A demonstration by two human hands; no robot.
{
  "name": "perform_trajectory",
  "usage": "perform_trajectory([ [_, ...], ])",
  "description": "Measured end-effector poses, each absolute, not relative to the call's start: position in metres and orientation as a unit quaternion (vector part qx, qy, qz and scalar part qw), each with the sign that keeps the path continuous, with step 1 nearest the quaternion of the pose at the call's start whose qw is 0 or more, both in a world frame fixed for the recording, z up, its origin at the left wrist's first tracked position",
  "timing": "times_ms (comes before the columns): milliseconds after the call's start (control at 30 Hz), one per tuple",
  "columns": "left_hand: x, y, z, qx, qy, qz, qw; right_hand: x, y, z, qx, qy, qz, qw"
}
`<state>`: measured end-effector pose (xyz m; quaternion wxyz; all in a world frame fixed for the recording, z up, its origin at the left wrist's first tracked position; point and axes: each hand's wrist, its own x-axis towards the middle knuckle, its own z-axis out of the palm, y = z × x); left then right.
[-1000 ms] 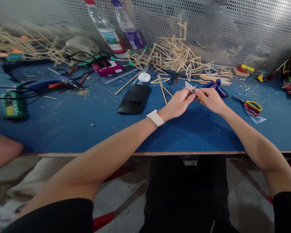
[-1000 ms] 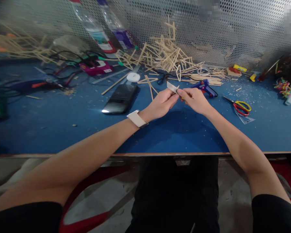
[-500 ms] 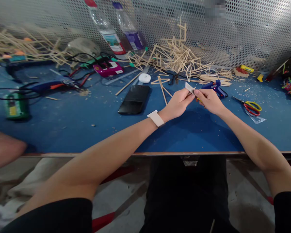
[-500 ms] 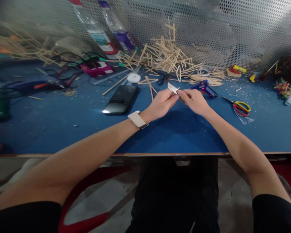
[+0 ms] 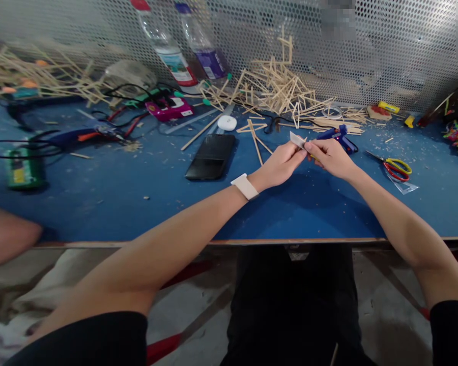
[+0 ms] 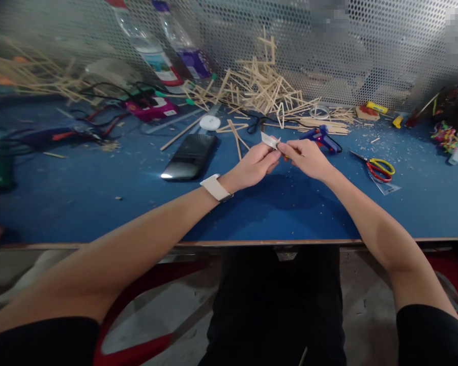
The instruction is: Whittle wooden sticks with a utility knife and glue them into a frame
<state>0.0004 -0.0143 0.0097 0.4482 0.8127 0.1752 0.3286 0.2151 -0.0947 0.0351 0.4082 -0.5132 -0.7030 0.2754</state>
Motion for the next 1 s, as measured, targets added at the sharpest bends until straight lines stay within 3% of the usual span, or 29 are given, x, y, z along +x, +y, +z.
perform_trajectory([
  [1000,0.002,-0.009,0.013,0.781,0.145,0.283,0.537,0.221,-0.094,0.036,-0.523,-0.717,0.242,0.393],
])
